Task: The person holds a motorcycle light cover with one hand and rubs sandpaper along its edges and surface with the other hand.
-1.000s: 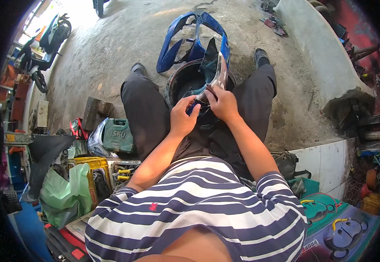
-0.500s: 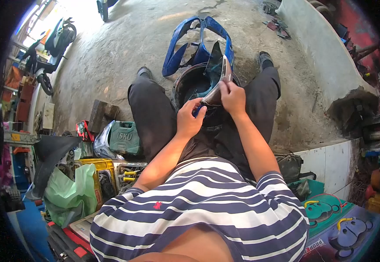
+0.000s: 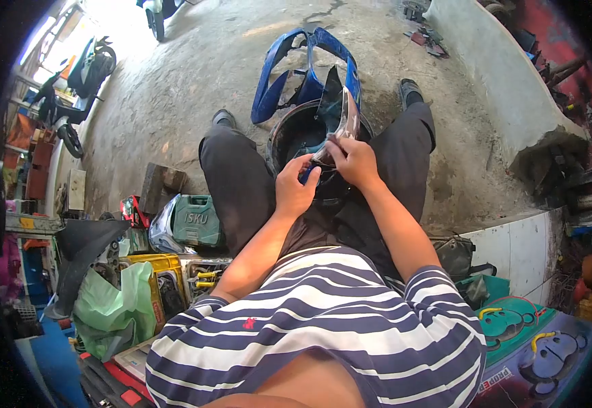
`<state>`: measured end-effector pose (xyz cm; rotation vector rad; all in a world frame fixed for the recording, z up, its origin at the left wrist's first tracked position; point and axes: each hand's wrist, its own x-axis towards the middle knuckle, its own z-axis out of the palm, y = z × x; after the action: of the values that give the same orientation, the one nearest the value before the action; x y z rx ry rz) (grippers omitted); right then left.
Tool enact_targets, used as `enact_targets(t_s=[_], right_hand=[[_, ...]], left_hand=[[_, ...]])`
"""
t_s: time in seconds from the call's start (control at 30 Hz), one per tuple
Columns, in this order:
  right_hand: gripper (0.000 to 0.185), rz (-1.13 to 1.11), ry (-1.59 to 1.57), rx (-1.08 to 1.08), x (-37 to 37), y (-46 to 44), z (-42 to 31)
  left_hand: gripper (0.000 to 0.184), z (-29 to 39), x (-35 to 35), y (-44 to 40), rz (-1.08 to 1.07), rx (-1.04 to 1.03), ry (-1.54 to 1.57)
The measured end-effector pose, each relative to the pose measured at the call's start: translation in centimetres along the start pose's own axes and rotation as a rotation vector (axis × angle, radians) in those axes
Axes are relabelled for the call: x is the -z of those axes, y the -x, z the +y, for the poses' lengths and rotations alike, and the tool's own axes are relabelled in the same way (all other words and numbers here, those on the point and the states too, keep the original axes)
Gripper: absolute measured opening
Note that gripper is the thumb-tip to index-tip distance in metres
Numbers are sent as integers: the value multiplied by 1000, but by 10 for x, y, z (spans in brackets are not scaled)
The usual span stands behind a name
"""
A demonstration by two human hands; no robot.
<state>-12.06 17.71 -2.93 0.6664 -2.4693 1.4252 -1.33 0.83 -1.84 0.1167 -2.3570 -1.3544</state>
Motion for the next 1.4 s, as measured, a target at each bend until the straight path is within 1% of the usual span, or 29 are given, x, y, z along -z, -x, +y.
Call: enact_targets(t_s=[0.07, 0.1, 0.2, 0.23, 0.33, 0.37, 0.4, 0.47, 0.53, 0.57, 0.67, 0.7, 0.8, 0.83, 0.87, 0.93, 1.0, 1.03, 1.13, 1.17, 1.2, 1.27, 1.33, 1.37, 1.4], right_hand=[[29, 57, -78, -233, 5, -11, 2], [30, 98, -53, -272, 5, -17, 7], [31, 128, -75, 17, -6, -3, 5], [32, 13, -40, 32, -3, 4, -2], [32, 19, 22, -62, 1, -2, 0], [31, 95, -65, -169, 1, -8, 1], [31, 118, -108, -274, 6, -14, -1], [31, 86, -33, -208, 6, -13, 2], [32, 49, -15, 39, 6, -4, -11], [31, -46, 23, 19, 3, 0, -2], [30, 126, -68, -97, 0, -9, 4], [30, 123, -81, -212, 6, -15, 2], [32, 97, 69, -103, 0, -10, 5], [36, 129, -3, 93, -3, -3, -6], [35, -25, 71, 50, -3, 5, 0], [29, -37, 139, 39, 1, 4, -1], [27, 68, 28, -188, 5, -9, -3], [28, 76, 8, -247, 7, -14, 6], [27, 114, -11, 15, 2, -5, -7], [27, 10, 43, 43, 0, 1, -2], [31, -26, 12, 57, 0, 5, -9], [31, 20, 64, 17, -1, 4, 1], [31, 115, -50, -163, 1, -8, 5], [29, 65, -24, -262, 6, -13, 11], [28, 88, -31, -168, 5, -11, 7]], left_hand=[[35, 0, -1, 0, 0, 6, 16], [35, 2, 0, 0, 0, 2, 10], [35, 3, 0, 2, -5, -2, 6], [34, 1, -1, 1, -2, -1, 14], [34, 0, 0, 0, -9, 9, 7], [34, 2, 0, 1, -14, 17, 1], [34, 2, 0, 2, -11, 15, 2], [34, 2, 0, 1, -13, 8, 4], [34, 2, 0, 1, -13, 1, -1], [34, 2, 0, 0, -10, -1, -5], [34, 1, 1, 1, -18, 27, 9], [34, 1, 1, 1, -16, 26, 11], [35, 1, 0, 1, -18, 19, 16], [35, 1, 0, 0, -18, 15, 16], [35, 1, 0, 0, -17, 12, 14], [35, 0, 0, 0, -12, 15, 14], [35, -1, 1, 1, -9, 16, 7], [35, 0, 1, 1, -11, 10, 2], [36, -1, 0, 1, -15, -3, -6], [36, -1, 0, 0, -14, -6, -8], [36, 0, -1, 0, -17, 0, -3], [35, 0, 0, 0, -17, 14, 5], [35, 2, 1, 0, -16, 14, -3], [35, 3, 1, 1, -19, 13, -5], [35, 2, 0, 1, -14, 8, -2]])
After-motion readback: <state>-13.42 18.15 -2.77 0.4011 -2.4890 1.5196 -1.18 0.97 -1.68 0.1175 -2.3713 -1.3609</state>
